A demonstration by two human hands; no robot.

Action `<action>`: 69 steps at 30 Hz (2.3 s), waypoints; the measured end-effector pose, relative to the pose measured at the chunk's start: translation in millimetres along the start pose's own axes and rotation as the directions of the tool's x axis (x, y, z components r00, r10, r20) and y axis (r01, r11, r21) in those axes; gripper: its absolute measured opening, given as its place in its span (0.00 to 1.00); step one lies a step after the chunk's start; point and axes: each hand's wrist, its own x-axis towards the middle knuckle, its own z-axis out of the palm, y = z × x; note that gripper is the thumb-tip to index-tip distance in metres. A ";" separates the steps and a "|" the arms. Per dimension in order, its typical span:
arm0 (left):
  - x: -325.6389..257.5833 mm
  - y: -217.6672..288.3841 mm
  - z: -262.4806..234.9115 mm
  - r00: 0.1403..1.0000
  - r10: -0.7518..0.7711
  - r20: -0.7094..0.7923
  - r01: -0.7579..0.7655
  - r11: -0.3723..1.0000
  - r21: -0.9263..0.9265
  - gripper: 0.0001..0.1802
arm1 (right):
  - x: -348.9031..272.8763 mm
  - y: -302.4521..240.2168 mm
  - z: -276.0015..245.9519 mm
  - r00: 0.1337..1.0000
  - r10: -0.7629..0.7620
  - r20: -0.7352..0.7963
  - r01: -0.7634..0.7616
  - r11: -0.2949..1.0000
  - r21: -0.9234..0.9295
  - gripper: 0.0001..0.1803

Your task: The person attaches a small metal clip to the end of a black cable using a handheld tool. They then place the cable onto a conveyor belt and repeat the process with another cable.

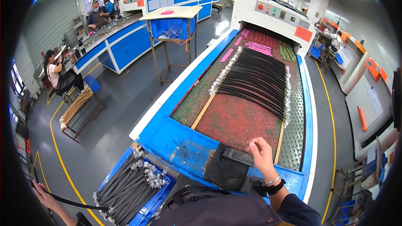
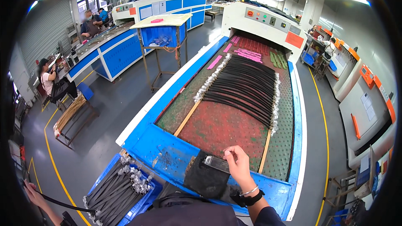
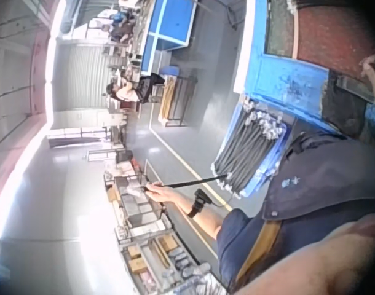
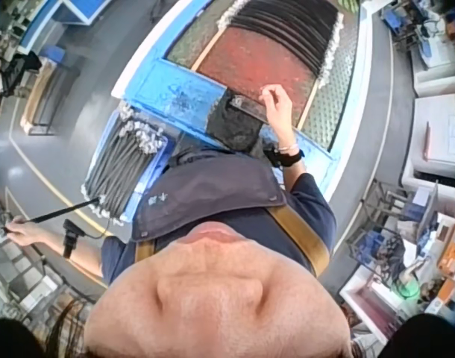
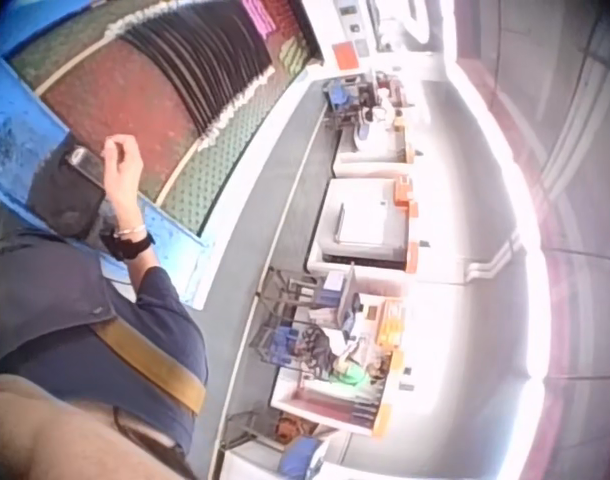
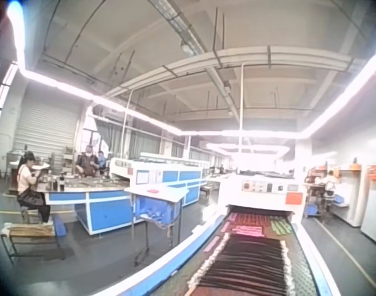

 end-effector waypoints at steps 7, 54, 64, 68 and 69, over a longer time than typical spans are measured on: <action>-69.6 188.5 86.7 0.900 -0.196 0.389 0.348 0.860 -0.373 0.14 | -16.5 -15.5 -12.9 0.999 -0.001 0.033 0.000 0.999 0.037 0.06; -187.2 248.9 171.0 -0.766 0.230 0.600 0.311 0.950 0.033 0.14 | -61.2 -79.2 -82.8 0.999 -0.021 0.042 0.034 0.934 -0.356 0.10; -159.5 207.4 162.7 -0.607 0.059 0.793 0.220 0.971 0.096 0.13 | -64.6 -58.2 -107.9 0.985 -0.007 -0.171 -0.042 0.959 -0.279 0.13; -158.8 215.0 162.1 -0.566 0.043 0.823 0.222 0.970 0.102 0.13 | -66.7 -58.6 -102.9 0.984 0.001 -0.178 -0.053 0.957 -0.285 0.13; -158.3 218.0 162.1 -0.559 0.035 0.828 0.213 0.972 0.103 0.13 | -67.1 -57.8 -103.2 0.984 0.003 -0.180 -0.055 0.956 -0.287 0.13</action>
